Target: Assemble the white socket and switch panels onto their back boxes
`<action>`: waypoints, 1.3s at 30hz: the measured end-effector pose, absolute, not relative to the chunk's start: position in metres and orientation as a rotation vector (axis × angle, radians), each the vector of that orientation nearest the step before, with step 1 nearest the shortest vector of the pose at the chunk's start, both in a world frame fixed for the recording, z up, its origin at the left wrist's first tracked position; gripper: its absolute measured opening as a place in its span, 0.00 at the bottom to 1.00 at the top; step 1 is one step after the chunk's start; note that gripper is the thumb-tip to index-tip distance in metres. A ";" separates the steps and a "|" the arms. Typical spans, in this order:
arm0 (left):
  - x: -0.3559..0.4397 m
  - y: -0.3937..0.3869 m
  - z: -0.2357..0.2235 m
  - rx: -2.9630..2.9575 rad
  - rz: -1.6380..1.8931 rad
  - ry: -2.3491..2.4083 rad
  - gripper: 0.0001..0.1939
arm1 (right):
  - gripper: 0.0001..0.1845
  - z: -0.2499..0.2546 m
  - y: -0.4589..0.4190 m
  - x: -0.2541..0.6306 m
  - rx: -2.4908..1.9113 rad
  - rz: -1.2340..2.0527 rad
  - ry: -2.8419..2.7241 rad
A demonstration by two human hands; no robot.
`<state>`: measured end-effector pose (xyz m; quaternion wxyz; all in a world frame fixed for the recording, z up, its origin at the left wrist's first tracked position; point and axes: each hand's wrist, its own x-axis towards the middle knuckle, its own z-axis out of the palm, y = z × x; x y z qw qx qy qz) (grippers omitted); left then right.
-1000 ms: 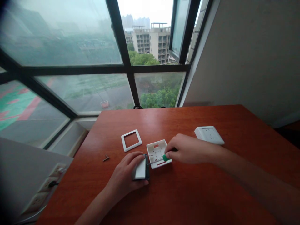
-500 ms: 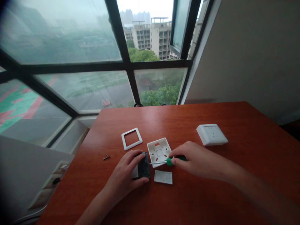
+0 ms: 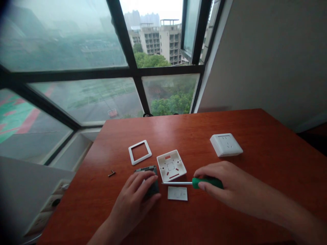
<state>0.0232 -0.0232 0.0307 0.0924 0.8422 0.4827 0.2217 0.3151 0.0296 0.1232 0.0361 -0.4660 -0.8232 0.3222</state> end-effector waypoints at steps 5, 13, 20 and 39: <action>0.063 -0.033 0.033 2.742 0.329 1.180 0.04 | 0.16 0.119 0.031 0.327 -1.450 0.895 -2.467; 0.083 -0.028 0.026 2.782 0.043 1.161 0.04 | 0.17 0.113 0.032 0.321 -1.451 0.956 -2.454; 0.064 -0.034 0.044 2.741 0.210 1.179 0.04 | 0.18 0.110 0.043 0.324 -1.505 0.998 -2.331; -0.019 0.045 0.048 2.441 0.159 1.894 0.10 | 0.16 0.100 0.030 0.282 -1.380 1.049 -2.432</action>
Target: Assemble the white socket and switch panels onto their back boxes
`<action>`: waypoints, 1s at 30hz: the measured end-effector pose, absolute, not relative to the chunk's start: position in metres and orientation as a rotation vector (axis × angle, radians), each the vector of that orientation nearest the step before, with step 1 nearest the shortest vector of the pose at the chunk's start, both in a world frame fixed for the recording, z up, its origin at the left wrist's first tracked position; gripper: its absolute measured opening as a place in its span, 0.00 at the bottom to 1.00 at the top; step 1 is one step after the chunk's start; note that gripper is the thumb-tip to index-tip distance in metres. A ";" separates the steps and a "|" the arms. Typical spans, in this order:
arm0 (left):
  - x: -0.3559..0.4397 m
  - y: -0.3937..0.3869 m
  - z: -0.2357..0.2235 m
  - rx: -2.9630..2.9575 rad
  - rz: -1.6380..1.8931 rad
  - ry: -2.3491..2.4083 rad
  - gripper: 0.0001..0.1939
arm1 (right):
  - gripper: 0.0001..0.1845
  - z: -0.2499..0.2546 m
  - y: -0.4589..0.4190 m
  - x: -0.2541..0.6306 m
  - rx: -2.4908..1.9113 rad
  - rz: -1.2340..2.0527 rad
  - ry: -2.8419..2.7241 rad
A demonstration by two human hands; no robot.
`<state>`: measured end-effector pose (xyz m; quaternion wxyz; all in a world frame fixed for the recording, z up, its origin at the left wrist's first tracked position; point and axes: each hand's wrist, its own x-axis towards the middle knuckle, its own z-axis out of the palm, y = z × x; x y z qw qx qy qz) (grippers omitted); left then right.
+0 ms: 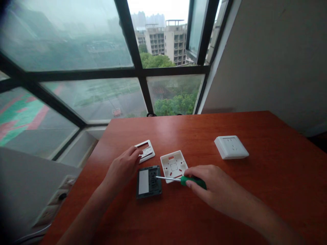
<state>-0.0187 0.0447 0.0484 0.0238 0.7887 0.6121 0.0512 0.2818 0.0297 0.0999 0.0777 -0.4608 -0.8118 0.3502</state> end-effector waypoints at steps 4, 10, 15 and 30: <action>-0.019 0.023 0.049 2.386 0.462 1.647 0.16 | 0.15 0.096 0.026 0.278 -1.342 1.048 -2.462; -0.021 -0.007 0.029 2.207 0.554 1.460 0.36 | 0.14 0.100 0.027 0.265 -1.291 0.951 -2.558; -0.014 -0.006 0.013 2.227 0.584 1.422 0.33 | 0.12 0.111 0.028 0.251 -1.272 0.696 -2.731; 0.002 0.008 0.002 2.446 0.571 1.404 0.36 | 0.15 0.100 0.089 0.270 -1.140 1.359 -2.605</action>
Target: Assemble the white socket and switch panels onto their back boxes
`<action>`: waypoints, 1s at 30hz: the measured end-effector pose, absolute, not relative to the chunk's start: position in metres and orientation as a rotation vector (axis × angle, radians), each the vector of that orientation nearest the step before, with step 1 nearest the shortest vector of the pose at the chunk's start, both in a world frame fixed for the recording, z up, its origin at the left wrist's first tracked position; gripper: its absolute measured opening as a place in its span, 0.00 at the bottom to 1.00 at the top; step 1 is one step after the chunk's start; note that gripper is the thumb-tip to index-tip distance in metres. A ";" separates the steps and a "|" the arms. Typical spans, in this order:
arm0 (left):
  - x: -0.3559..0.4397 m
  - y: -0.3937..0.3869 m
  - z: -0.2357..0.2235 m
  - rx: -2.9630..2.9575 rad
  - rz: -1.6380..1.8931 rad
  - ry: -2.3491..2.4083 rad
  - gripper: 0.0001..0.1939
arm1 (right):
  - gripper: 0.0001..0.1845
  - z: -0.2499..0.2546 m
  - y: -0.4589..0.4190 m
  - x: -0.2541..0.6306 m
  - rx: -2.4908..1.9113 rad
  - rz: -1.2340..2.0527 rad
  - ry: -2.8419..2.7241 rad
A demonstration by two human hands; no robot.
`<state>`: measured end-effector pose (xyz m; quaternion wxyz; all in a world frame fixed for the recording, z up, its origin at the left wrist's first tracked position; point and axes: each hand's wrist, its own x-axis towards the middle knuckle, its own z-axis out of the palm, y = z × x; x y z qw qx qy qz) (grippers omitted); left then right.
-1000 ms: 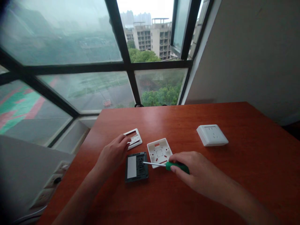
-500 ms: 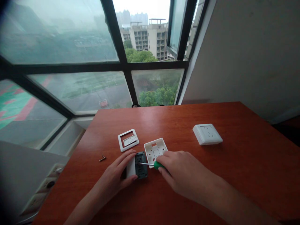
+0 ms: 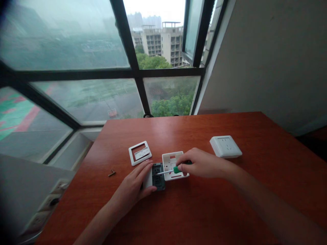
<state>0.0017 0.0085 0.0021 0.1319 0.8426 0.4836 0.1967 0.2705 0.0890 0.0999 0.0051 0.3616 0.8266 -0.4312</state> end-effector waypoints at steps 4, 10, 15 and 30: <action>0.003 0.007 0.002 2.492 0.570 1.428 0.35 | 0.18 0.081 0.089 0.277 1.199 -1.589 2.451; 0.001 0.008 0.001 2.512 0.655 1.485 0.34 | 0.17 0.076 0.069 0.282 1.314 -1.539 2.514; 0.001 0.009 0.004 2.480 0.770 1.649 0.30 | 0.17 0.074 0.051 0.288 1.446 -1.466 2.582; 0.000 0.062 0.030 2.318 1.068 1.619 0.11 | 0.18 0.075 0.036 0.291 1.511 -1.470 2.602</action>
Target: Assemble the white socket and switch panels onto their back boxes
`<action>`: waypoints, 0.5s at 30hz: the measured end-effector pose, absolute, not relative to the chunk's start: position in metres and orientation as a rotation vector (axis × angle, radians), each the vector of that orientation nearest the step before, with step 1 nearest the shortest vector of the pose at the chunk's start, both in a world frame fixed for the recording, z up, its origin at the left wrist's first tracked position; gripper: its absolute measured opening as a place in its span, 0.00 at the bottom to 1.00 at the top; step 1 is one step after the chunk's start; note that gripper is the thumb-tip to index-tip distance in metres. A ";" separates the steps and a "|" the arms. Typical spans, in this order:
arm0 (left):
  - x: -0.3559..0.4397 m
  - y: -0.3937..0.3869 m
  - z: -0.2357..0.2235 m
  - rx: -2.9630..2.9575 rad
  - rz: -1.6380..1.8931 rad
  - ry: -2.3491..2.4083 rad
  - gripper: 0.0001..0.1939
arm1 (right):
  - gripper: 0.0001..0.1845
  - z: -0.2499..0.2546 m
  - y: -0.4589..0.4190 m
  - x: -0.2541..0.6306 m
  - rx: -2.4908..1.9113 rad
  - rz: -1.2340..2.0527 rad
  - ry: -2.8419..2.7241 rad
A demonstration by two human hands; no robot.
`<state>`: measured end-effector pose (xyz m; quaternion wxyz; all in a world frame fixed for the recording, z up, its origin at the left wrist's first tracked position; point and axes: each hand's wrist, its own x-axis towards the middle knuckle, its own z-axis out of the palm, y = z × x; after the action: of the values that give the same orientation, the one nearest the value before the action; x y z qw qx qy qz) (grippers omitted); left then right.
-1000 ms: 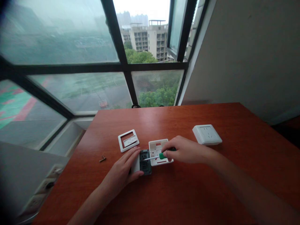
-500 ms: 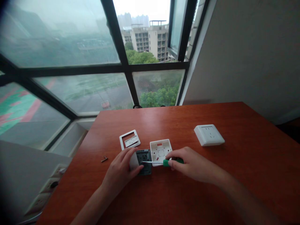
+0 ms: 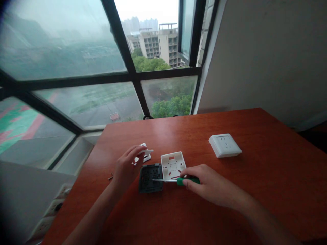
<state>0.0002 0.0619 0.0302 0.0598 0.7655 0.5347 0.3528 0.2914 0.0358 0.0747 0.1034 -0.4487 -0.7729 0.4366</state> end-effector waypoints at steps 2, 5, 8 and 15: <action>0.002 0.072 0.022 2.379 0.976 1.545 0.10 | 0.18 0.075 0.035 0.292 -1.336 1.279 -2.277; 0.002 0.077 0.015 2.440 0.859 1.407 0.13 | 0.19 0.076 0.033 0.293 -1.357 1.283 -2.261; -0.003 0.072 0.016 2.479 0.810 1.398 0.19 | 0.20 0.075 0.031 0.296 -1.385 1.310 -2.227; -0.012 0.042 0.026 2.418 0.744 1.515 0.20 | 0.27 0.062 0.031 0.312 -1.476 1.447 -1.958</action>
<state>-0.0117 0.0418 0.0257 0.0962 0.8163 0.5113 0.2511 0.3117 0.0313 0.0615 0.1468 -0.5127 -0.6802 0.5029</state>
